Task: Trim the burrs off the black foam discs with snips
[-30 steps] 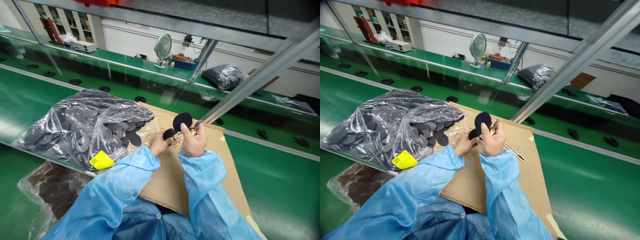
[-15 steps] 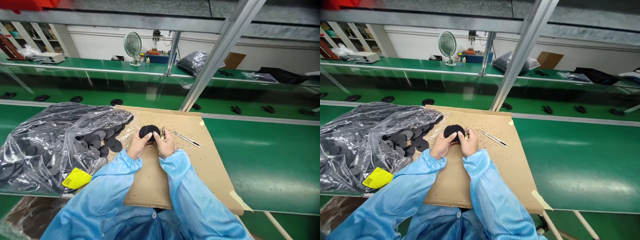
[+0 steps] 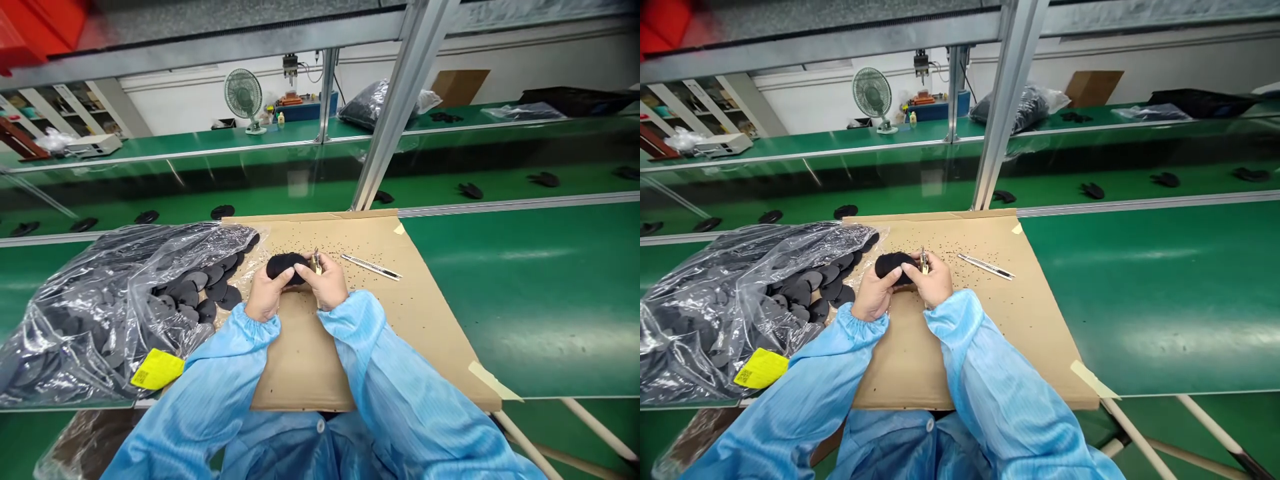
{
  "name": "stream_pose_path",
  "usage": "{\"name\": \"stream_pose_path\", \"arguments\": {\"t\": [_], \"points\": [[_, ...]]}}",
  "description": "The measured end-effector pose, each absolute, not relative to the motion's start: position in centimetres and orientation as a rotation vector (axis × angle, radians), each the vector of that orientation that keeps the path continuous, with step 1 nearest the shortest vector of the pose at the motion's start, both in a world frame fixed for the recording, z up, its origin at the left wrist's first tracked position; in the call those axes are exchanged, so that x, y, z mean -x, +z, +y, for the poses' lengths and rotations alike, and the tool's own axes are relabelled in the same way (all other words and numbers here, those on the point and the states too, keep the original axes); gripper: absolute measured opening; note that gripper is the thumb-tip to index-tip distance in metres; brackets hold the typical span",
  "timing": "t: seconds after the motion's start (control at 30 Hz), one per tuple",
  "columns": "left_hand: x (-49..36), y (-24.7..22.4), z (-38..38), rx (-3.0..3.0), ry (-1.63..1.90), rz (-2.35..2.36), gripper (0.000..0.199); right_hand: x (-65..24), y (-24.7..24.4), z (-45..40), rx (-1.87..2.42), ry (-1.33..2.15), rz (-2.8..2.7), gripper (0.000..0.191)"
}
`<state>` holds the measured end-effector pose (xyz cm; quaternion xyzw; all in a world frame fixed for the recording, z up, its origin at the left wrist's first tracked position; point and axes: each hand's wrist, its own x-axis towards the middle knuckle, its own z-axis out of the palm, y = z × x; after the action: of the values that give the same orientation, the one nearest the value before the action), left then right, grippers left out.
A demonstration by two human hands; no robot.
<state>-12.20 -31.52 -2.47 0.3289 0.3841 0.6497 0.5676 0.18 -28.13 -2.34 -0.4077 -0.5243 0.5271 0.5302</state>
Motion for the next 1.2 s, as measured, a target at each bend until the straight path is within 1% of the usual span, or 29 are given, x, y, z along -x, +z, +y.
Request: {"name": "stream_pose_path", "arguments": {"t": [0.2,0.33,0.47,0.53,0.6,0.7,0.73,0.83,0.9,1.1,1.2], "points": [[12.2,-2.3,-31.7,-0.797,1.489,0.87,0.035,-0.1,-1.7,-28.3,0.95,1.368,-1.103,0.044],[12.1,-2.4,-31.8,-0.782,1.46,0.845,0.035,0.0,-1.2,-28.3,0.99,1.366,-1.077,0.045],[12.4,-2.5,-31.6,-0.695,1.427,0.848,0.043,0.0,-1.8,-28.4,1.026,1.249,-1.2,0.037],[12.8,-2.6,-31.4,-0.6,1.405,0.848,0.042,0.0,-2.2,-28.5,0.999,1.191,-1.309,0.031],[13.3,-2.6,-31.0,-0.479,1.386,0.835,0.033,0.0,-2.5,-28.7,0.92,1.126,-1.439,0.029],[14.0,-2.4,-30.7,-0.311,1.318,0.813,0.01,0.0,-2.6,-29.0,0.809,0.965,-1.593,0.025],[14.1,-2.3,-30.6,-0.266,1.285,0.81,0.007,0.0,-2.5,-29.1,0.789,0.904,-1.62,0.022],[14.2,-1.8,-30.7,-0.176,1.217,0.799,0.012,0.0,-2.3,-29.2,0.76,0.763,-1.663,0.013],[14.0,-1.5,-30.7,-0.15,1.207,0.794,0.016,0.0,-2.2,-29.2,0.756,0.697,-1.685,0.01],[14.0,-1.5,-30.8,-0.098,1.204,0.798,0.021,0.0,-2.3,-29.2,0.709,0.59,-1.776,0.012],[14.0,-1.7,-30.9,-0.141,1.201,0.783,0.019,0.0,-2.4,-29.2,0.702,0.55,-1.785,0.013]]}}
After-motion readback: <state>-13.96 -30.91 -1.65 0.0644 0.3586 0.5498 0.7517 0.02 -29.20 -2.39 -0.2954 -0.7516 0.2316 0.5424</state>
